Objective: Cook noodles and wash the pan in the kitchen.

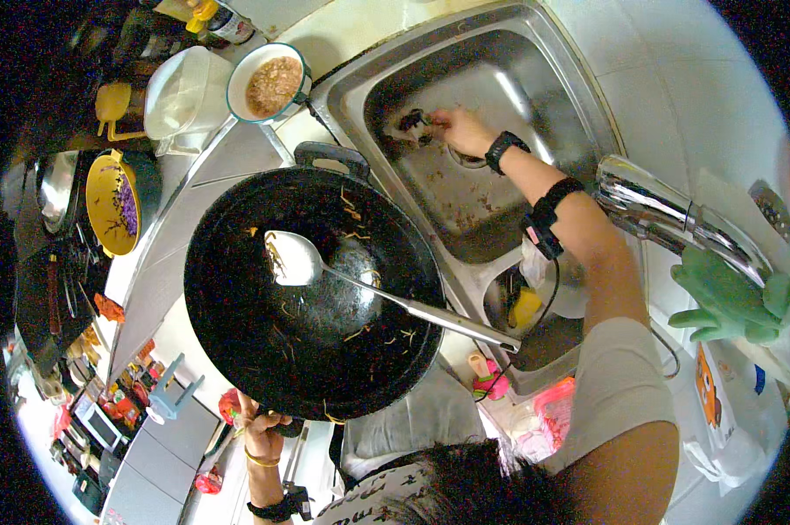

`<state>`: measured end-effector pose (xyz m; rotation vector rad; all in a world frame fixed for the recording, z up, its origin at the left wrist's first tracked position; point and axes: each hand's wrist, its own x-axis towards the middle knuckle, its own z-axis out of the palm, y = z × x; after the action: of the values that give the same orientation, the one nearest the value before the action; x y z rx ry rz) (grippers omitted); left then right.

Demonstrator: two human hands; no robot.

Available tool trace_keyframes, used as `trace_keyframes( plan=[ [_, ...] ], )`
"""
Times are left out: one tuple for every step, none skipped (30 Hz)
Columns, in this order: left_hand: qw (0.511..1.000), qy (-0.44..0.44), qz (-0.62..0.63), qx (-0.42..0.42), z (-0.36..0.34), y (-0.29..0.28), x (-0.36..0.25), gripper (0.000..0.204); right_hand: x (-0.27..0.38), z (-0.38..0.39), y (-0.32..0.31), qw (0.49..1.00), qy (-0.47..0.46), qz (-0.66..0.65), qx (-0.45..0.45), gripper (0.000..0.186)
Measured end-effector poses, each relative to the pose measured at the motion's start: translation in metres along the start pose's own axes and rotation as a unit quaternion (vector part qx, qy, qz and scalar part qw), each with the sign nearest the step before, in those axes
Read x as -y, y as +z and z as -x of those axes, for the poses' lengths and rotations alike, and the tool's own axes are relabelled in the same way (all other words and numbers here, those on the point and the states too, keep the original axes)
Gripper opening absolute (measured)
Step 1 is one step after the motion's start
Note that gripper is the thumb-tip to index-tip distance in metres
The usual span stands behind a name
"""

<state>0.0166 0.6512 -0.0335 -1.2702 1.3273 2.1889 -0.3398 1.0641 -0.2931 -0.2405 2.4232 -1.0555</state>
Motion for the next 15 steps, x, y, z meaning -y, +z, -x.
trace_keyframes(
  plan=[
    [1.000,0.010,0.021,0.000,0.000,0.000,0.001,0.080,-0.004,-0.001,0.001,1.000,-0.001,0.003,-0.002,0.036],
    [1.000,0.011,0.023,0.003,0.000,-0.002,0.001,0.080,-0.007,-0.002,0.003,0.998,-0.015,0.068,-0.004,0.038],
    [0.999,0.002,0.028,-0.017,0.002,-0.005,0.003,0.080,-0.002,-0.004,0.008,0.991,-0.033,0.130,-0.002,0.040],
    [0.999,-0.008,0.033,-0.038,0.004,-0.009,0.005,0.080,0.001,-0.003,0.010,0.985,-0.087,0.143,-0.051,0.061],
    [0.998,-0.008,0.037,-0.042,0.005,-0.012,0.006,0.080,0.005,-0.002,0.017,0.984,-0.090,0.143,-0.046,0.061],
    [0.998,-0.008,0.047,-0.033,0.006,-0.014,0.008,0.080,0.011,0.002,0.023,0.967,-0.076,0.228,-0.086,0.073],
    [0.998,-0.009,0.058,-0.025,0.007,-0.016,0.009,0.081,0.016,0.003,0.027,0.940,-0.061,0.310,-0.125,0.085],
    [0.998,-0.009,0.062,-0.027,0.008,-0.016,0.009,0.081,0.009,-0.002,0.035,0.940,-0.064,0.312,-0.122,0.085],
    [0.997,-0.009,0.081,-0.009,0.007,-0.013,0.008,0.082,-0.004,-0.009,0.042,0.937,-0.050,0.329,-0.105,0.088],
    [0.995,-0.010,0.098,0.006,0.007,-0.015,0.008,0.083,-0.005,-0.014,0.047,0.935,-0.037,0.343,-0.087,0.091],
    [0.995,-0.009,0.100,0.005,0.006,-0.020,0.009,0.083,-0.008,-0.018,0.048,0.935,-0.039,0.343,-0.086,0.091],
    [0.995,-0.010,0.099,0.005,0.009,-0.030,0.012,0.084,0.003,-0.023,0.048,0.947,-0.009,0.318,-0.034,0.085],
    [0.995,-0.012,0.098,0.007,0.014,-0.039,0.014,0.086,0.014,-0.024,0.045,0.956,0.024,0.293,0.017,0.080],
    [0.995,-0.011,0.101,0.004,0.020,-0.047,0.015,0.086,0.025,-0.022,0.044,0.957,0.020,0.290,0.016,0.072],
    [0.995,-0.014,0.099,-0.017,0.026,-0.054,0.015,0.088,0.032,-0.016,0.043,0.956,0.017,0.291,0.017,0.072]
  ],
)
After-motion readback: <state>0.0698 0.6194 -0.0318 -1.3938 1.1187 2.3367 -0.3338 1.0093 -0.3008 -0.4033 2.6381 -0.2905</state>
